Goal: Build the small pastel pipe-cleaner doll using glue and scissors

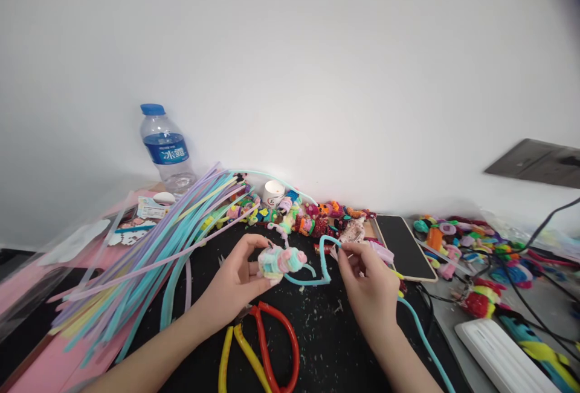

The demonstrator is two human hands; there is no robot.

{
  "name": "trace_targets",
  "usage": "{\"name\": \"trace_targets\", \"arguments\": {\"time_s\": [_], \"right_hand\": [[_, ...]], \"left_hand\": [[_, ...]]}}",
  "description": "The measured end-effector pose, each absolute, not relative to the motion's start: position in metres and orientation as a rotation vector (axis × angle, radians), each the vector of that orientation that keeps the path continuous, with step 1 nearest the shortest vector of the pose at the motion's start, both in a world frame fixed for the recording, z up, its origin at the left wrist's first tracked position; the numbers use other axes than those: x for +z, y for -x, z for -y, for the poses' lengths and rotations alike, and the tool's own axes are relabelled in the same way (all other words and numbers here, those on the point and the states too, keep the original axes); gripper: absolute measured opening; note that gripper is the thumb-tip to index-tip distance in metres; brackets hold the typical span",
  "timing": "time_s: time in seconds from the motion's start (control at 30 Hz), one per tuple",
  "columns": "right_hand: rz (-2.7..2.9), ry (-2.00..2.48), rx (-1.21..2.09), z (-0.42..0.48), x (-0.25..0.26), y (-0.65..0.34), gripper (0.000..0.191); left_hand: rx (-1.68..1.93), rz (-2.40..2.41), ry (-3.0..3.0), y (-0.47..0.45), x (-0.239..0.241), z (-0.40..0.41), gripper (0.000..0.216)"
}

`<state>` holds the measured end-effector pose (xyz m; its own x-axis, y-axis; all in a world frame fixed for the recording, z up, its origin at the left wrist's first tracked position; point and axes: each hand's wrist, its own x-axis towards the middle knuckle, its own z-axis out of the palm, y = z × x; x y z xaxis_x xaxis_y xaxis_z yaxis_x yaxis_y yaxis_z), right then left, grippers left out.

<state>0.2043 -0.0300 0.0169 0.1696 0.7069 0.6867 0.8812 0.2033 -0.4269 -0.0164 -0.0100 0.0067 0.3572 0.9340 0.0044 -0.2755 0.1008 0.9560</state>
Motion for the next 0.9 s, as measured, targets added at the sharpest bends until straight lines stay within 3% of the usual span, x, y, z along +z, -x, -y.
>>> {"name": "trace_targets", "arguments": {"time_s": [0.37,0.73,0.9], "right_hand": [[1.494,1.438,-0.021,0.0305,0.0118,-0.2081,0.008],[1.514,1.356,-0.130,0.0310,0.0167,-0.2074,0.006],[1.472,1.330,0.095,0.0366,0.0135,-0.2008,0.007]], "left_hand": [[1.048,-0.881,-1.865,0.0233,0.0038,0.0174,0.035],[1.007,-0.803,-2.016,0.0258,0.0042,0.0169,0.035],[0.953,-0.796,-2.052,0.0263,0.0003,0.0182,0.044]]}}
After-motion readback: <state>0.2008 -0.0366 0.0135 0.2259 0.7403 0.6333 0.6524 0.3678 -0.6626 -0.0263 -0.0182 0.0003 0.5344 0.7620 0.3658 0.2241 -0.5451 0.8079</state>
